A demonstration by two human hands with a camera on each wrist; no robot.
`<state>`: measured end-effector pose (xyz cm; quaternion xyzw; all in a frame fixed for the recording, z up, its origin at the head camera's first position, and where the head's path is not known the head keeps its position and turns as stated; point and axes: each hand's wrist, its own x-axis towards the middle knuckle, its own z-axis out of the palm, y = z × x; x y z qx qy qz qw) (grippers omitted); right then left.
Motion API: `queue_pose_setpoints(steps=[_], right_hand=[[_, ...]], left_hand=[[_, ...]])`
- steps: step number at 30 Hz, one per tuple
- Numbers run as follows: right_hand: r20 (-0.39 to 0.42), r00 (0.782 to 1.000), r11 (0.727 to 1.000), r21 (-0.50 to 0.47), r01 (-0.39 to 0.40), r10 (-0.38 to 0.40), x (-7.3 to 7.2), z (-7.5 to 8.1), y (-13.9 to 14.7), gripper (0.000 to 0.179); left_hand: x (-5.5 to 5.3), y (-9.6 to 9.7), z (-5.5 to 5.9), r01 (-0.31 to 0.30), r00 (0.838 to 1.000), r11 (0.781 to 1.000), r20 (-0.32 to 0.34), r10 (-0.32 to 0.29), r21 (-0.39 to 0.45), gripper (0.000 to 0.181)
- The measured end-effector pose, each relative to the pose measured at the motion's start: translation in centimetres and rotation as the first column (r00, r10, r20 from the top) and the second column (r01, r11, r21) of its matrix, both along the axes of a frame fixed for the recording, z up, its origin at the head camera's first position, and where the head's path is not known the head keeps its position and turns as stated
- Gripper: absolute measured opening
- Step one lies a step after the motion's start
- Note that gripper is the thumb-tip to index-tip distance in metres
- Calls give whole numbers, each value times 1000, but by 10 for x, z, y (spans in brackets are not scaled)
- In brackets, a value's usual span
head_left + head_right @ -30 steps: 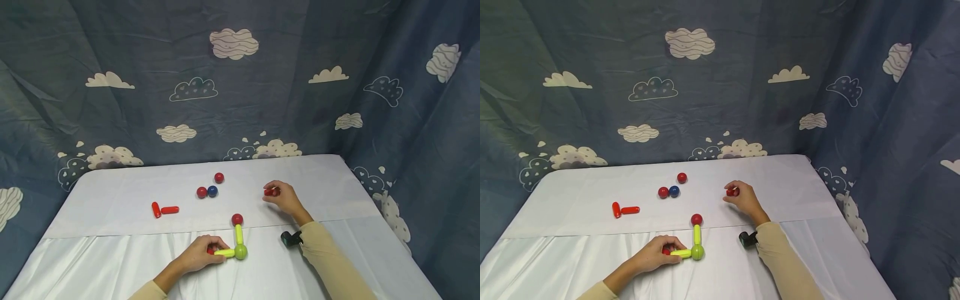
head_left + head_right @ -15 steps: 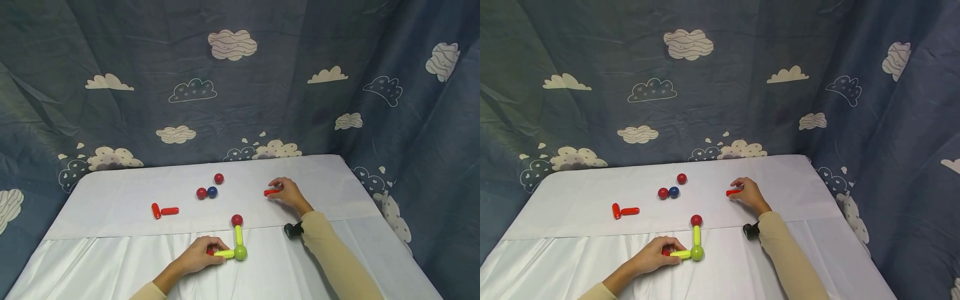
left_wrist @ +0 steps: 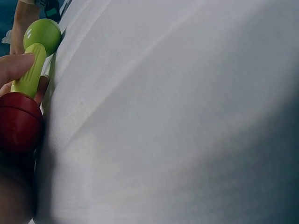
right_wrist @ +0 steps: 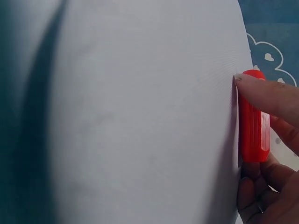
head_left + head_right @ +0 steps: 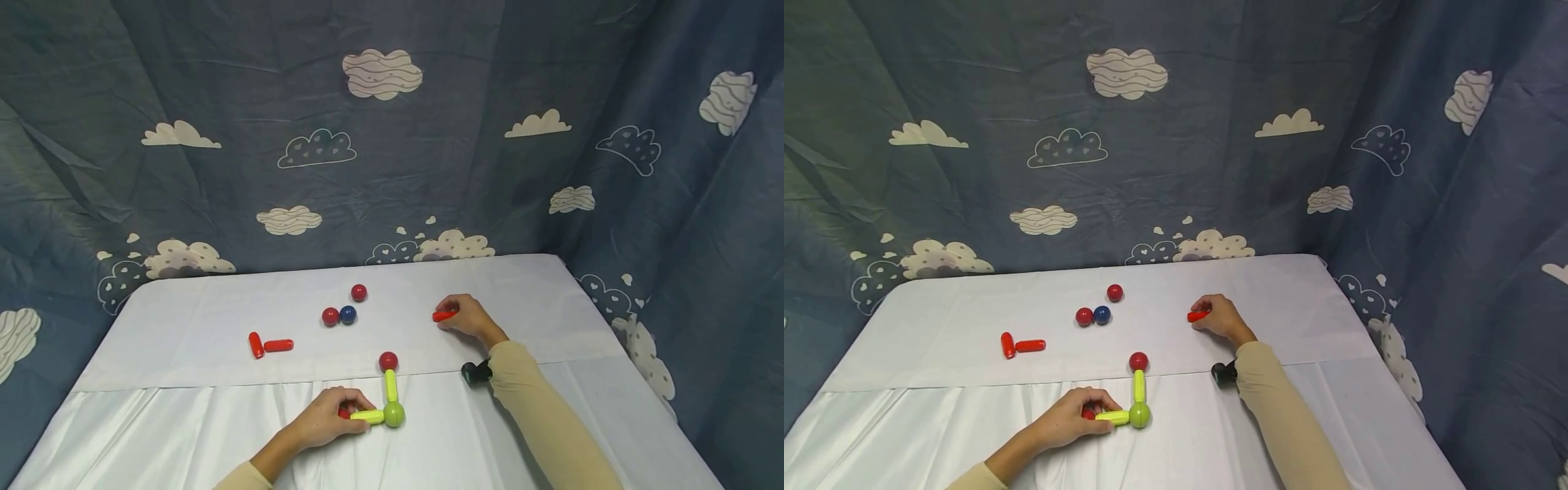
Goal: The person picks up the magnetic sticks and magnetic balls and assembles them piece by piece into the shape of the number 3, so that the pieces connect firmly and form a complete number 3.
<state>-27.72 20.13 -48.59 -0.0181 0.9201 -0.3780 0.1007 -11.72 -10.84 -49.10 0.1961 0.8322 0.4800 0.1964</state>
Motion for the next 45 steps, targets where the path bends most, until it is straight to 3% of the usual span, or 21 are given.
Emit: queue_pose_setpoints(steps=[19, 45], right_hand=[[-53, 997, 996, 74, -52, 56, 4, 4, -8, 22], [-28, 992, 992, -27, -121, 120, 19, 11, -53, 28]], left_hand=[[0, 1, -1, -2, 1000, 1000, -7, 2, 1, 19], [-1, 0, -1, 1, 1000, 1000, 3, -1, 2, 18]])
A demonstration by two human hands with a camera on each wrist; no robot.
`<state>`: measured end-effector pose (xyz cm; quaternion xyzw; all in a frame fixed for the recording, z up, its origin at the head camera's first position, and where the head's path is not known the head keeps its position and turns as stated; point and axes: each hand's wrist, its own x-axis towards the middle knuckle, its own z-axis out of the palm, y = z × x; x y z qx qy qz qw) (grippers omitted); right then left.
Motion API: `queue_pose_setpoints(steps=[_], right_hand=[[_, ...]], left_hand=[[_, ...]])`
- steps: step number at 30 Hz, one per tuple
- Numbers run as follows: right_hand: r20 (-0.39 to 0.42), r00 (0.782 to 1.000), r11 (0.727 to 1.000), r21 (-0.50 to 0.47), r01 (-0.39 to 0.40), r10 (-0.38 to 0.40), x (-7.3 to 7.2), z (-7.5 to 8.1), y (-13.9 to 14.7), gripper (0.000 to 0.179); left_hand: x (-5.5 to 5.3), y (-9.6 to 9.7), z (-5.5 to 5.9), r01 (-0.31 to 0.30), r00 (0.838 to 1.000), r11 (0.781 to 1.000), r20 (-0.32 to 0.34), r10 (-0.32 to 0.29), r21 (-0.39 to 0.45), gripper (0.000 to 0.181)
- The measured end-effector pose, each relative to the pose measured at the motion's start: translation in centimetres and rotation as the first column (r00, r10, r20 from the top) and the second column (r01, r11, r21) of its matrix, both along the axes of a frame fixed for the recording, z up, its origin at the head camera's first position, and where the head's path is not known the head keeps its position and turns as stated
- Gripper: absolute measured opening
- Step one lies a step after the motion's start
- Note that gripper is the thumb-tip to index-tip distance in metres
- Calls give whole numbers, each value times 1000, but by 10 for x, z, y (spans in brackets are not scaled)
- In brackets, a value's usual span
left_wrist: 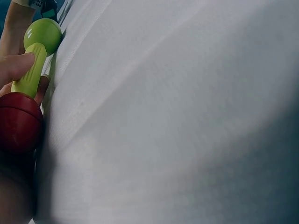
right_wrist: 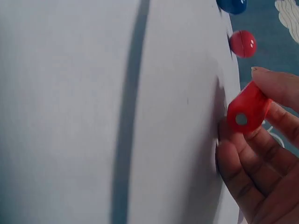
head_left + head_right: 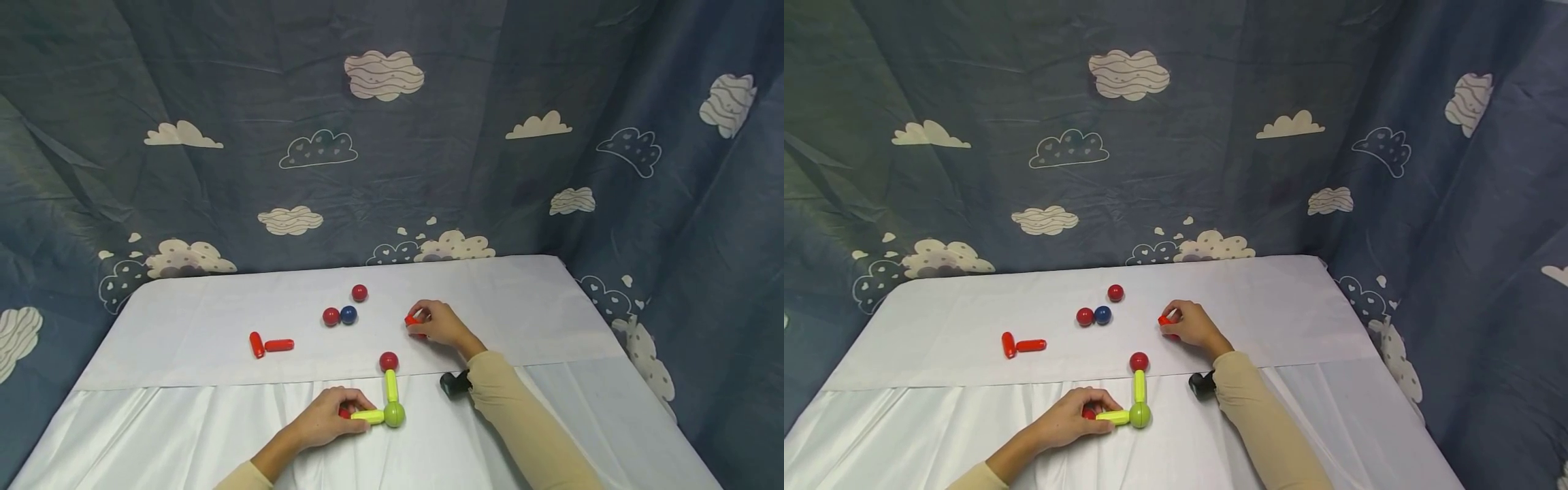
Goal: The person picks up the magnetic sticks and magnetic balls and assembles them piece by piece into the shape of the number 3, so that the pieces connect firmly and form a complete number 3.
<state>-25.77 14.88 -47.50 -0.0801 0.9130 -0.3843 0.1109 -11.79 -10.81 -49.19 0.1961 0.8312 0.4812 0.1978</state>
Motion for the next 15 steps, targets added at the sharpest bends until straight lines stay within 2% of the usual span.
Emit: queue_pose_setpoints(steps=[15], right_hand=[[27, 999, 997, -69, -39, 41, 5, 0, -24, 22]], left_hand=[[-1, 1, -1, 1, 1000, 1000, 9, -1, -3, 19]])
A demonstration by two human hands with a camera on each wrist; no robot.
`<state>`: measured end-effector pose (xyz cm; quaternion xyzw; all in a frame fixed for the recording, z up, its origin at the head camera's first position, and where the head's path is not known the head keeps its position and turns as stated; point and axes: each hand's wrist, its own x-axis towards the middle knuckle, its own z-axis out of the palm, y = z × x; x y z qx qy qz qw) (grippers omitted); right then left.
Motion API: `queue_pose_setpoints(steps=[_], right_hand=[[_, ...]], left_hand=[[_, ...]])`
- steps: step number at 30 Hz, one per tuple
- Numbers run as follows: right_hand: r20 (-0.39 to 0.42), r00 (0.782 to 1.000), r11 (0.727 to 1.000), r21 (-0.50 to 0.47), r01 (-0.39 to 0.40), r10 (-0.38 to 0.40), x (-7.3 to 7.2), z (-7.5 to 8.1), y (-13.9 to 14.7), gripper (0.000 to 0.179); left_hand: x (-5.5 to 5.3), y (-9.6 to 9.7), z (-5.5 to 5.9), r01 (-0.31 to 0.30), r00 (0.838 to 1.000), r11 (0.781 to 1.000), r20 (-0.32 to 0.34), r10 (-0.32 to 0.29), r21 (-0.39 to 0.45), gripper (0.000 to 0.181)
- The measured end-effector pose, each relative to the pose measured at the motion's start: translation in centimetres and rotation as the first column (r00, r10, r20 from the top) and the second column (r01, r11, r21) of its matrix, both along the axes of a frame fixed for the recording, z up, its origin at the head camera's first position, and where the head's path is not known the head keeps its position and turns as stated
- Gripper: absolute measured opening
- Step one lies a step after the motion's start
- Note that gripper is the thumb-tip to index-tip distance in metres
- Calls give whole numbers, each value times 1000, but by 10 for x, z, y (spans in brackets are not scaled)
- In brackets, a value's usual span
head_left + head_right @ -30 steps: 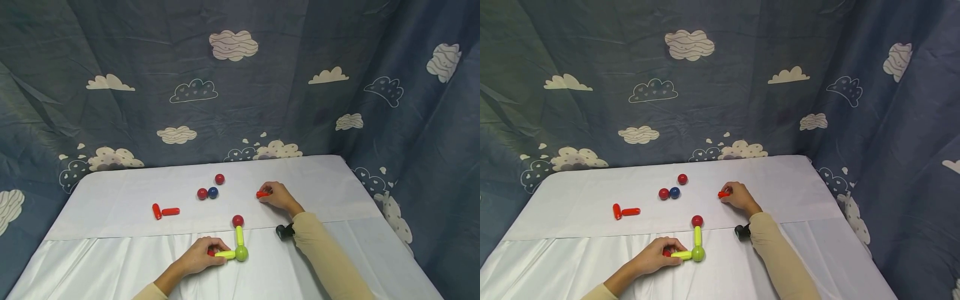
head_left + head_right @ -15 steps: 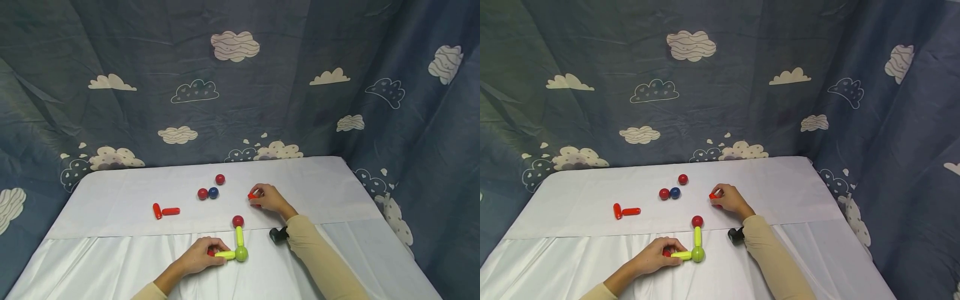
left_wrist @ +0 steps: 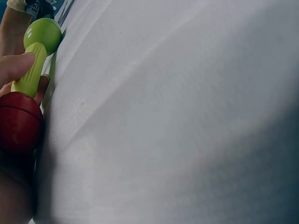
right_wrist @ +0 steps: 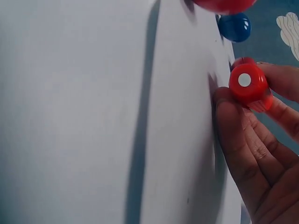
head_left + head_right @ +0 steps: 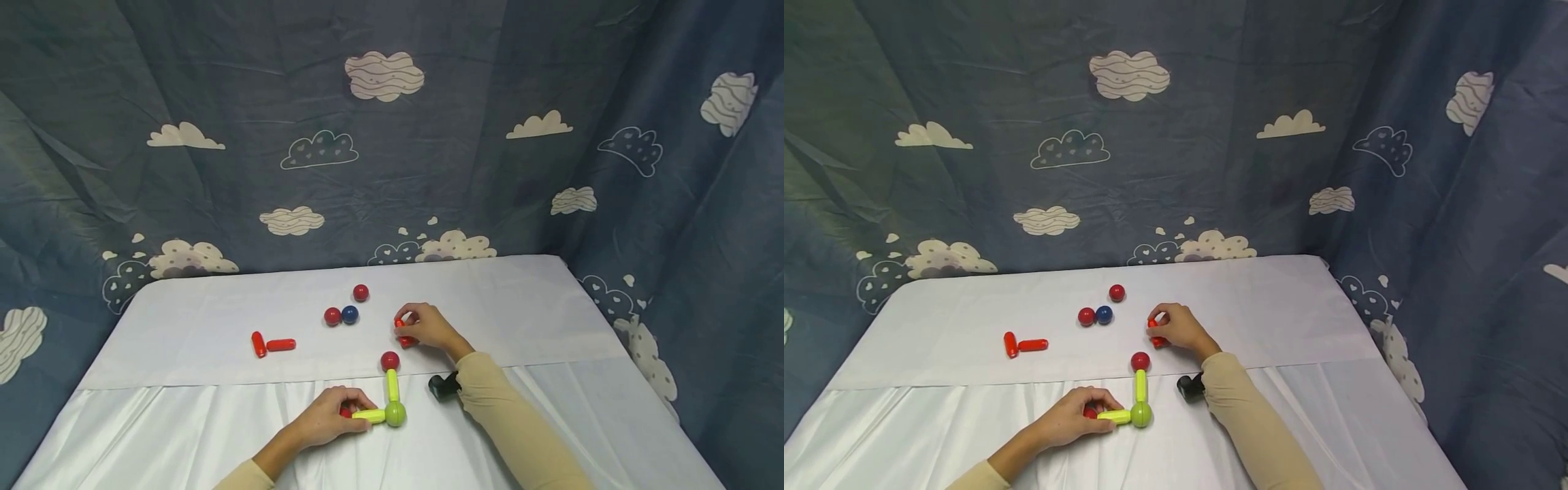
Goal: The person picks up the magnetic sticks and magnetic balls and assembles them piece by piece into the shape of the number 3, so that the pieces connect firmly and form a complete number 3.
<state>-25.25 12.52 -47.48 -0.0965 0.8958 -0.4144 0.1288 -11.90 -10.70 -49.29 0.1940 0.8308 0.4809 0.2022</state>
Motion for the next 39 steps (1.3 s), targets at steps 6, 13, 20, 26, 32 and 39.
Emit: queue_pose_setpoints(steps=[6, 13, 20, 26, 32, 39], right_hand=[[31, 1000, 999, -50, 1, 0, -1, -4, -6, 21], [56, 998, 995, -99, 1, 4, 1, -4, -15, 21], [78, 997, 994, -110, 11, -2, 6, -2, -22, 21], [82, 997, 994, -107, 11, -2, 9, -1, -25, 20], [85, 996, 993, -120, 11, -1, 11, -4, -26, 21], [82, 997, 988, -151, 16, -4, 10, -8, -26, 23]], left_hand=[[0, 1, 0, -2, 1000, 1000, 13, 2, 8, 19], [1, 1, 1, -3, 1000, 1000, 6, 3, 8, 19], [0, 0, 1, 1, 1000, 1000, 1, -1, 4, 19], [1, 1, 3, 2, 1000, 1000, 0, -2, 17, 20], [1, 1, 4, -3, 1000, 1000, 9, 3, 20, 20], [1, 1, 3, -1, 1000, 1000, 8, 1, 13, 20]])
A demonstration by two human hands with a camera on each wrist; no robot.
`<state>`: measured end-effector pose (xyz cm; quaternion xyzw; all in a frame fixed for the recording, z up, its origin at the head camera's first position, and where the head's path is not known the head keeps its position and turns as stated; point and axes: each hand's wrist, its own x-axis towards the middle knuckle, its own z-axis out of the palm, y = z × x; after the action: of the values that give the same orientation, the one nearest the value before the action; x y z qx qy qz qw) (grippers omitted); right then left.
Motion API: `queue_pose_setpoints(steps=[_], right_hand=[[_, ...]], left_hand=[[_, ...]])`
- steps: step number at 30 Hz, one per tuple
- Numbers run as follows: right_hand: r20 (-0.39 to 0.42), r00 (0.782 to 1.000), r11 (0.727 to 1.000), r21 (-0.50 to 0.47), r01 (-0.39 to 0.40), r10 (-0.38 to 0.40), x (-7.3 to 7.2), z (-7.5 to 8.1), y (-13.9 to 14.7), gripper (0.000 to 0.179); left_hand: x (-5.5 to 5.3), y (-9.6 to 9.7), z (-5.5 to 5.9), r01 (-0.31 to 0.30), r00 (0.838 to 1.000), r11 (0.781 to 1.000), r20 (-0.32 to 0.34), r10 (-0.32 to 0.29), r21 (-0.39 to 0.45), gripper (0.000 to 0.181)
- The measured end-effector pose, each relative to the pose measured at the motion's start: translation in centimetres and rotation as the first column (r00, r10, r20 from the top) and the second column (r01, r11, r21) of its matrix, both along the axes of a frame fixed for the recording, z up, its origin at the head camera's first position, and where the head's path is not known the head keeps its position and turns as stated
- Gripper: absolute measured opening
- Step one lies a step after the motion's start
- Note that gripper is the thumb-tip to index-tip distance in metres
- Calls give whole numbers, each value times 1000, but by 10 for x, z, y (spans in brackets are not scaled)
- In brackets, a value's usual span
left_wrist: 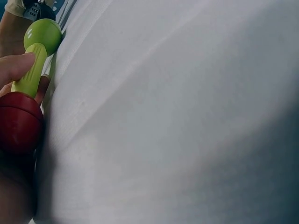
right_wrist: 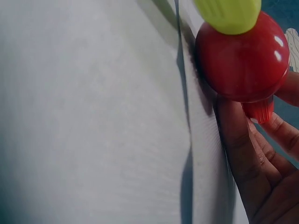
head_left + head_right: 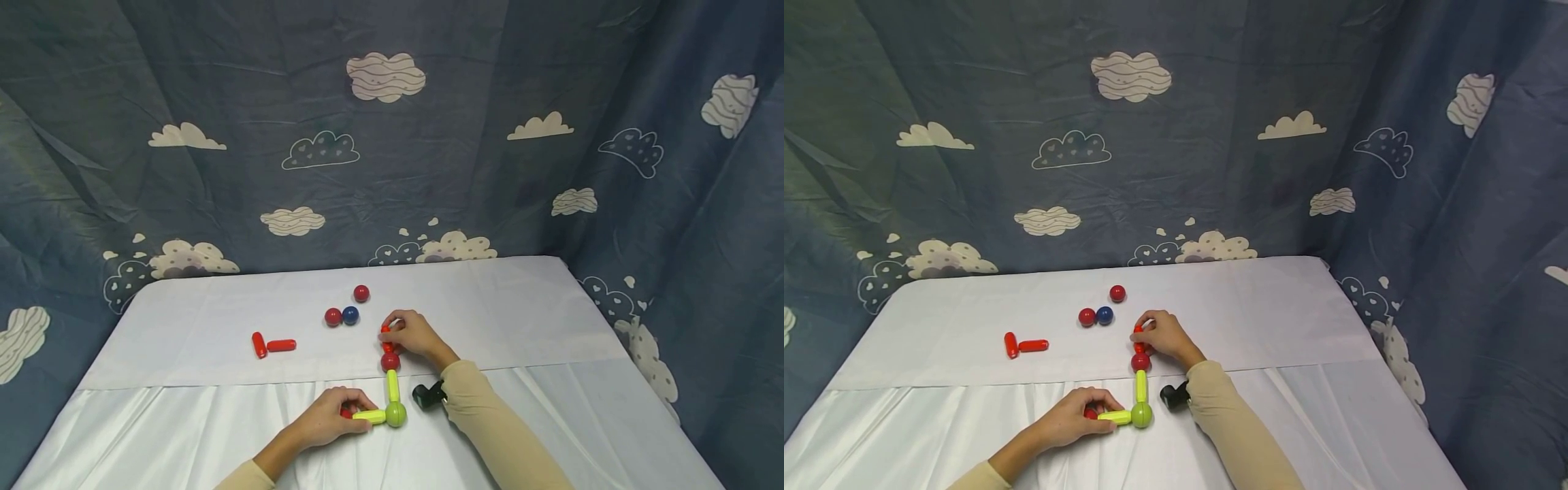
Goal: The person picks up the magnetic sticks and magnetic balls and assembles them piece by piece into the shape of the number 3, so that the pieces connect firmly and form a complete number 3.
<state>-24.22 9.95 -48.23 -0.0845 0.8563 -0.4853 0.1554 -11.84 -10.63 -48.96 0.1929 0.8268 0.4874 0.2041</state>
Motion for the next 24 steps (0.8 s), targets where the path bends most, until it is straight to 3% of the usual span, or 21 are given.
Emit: queue_pose_setpoints(steps=[13, 24], right_hand=[[26, 1000, 999, -34, 11, -10, -1, -2, 0, 24], [105, 991, 994, -72, -77, 84, -23, 1, 9, 30]], left_hand=[[0, -1, -1, 1, 1000, 1000, -5, -1, 1, 19], [-3, -2, -4, 7, 1000, 1000, -6, -7, -14, 18]])
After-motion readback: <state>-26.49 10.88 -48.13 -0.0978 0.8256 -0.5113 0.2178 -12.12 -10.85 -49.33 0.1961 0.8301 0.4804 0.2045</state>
